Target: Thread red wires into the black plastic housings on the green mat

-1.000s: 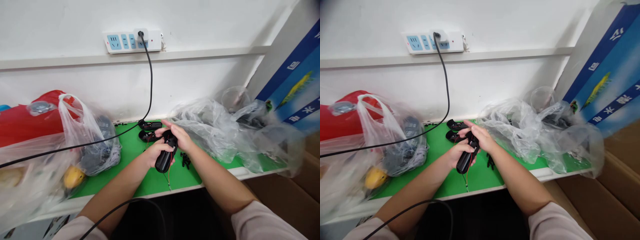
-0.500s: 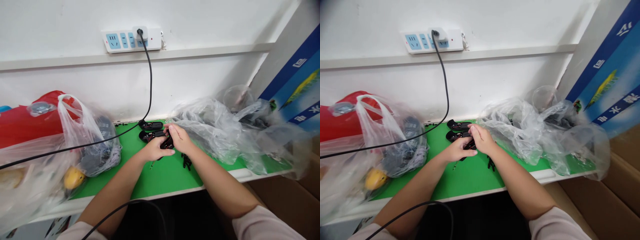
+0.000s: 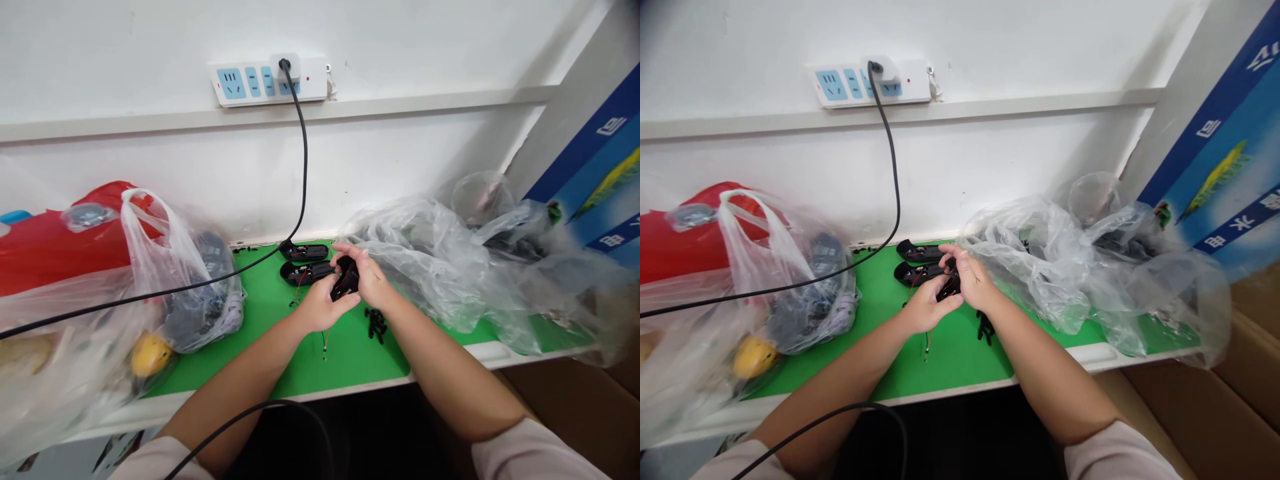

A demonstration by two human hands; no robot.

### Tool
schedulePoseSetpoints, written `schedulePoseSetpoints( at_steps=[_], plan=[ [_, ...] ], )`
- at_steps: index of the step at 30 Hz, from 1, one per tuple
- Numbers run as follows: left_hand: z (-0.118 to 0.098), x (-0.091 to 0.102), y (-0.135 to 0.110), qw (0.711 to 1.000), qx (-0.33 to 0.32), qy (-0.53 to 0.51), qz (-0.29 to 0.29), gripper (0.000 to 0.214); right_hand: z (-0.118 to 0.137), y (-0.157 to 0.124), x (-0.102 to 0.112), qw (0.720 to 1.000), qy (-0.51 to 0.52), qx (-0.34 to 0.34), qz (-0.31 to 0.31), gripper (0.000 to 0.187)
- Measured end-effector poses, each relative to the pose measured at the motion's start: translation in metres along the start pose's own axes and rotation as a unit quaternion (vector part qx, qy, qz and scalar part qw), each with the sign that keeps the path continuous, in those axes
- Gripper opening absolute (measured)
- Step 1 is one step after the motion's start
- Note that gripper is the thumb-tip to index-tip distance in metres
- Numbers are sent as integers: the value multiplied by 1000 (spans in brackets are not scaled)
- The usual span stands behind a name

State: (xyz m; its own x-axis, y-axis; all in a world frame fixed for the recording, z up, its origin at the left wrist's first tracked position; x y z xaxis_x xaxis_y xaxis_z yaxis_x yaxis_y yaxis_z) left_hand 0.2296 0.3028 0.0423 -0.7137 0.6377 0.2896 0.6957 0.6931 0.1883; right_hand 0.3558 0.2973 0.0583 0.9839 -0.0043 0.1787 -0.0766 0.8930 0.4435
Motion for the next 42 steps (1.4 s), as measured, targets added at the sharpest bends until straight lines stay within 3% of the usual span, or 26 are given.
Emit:
schedulePoseSetpoints(
  at_steps=[6,12,15,18,21,24,28,34,38,42],
  plan=[
    [-1,3,1,999,-18,48,-2,49,-2,-1,-4,998,58,-5,7,74],
    [-11,10,-6,980,11,199,-10,51,-21,11,-1,980,163,-98,-56,89],
    [-27,3,-14,960,-62,256,100,54,-31,15,3,989,70,-111,-68,84],
    [-37,-6,-22,929,-138,268,213,56,-28,14,-2,990,-137,-9,-20,56],
    [-37,-12,-25,914,-149,294,237,56,-25,11,-16,946,-308,75,68,42],
    [-32,-16,-25,902,-141,323,250,55,-32,11,-25,907,-398,61,125,48],
    [-26,-16,-24,893,-118,347,260,54,-39,13,-30,881,-436,27,179,46],
    [-22,-16,-21,888,-96,360,268,54,-28,9,-26,882,-426,8,203,48],
    [-28,-17,-22,885,-98,371,263,50,-22,8,-22,891,-412,-19,187,64],
    [-33,-19,-25,879,-102,389,256,49,-19,11,-20,908,-396,25,137,67]
  ],
)
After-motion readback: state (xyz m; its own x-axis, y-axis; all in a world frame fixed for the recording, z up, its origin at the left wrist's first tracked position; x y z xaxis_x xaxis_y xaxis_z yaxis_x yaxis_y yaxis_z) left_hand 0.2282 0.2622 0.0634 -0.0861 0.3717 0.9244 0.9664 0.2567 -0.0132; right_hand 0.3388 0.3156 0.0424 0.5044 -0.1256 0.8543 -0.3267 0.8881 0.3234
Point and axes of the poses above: each hand's wrist, its own y-axis towards the middle knuckle, its own x-axis out of the back of the hand, z = x × y, the point moved 3 cm from there along y, towards the middle knuckle, and after that the axes turned 2 degrees about -y, right-handed, at the moved point
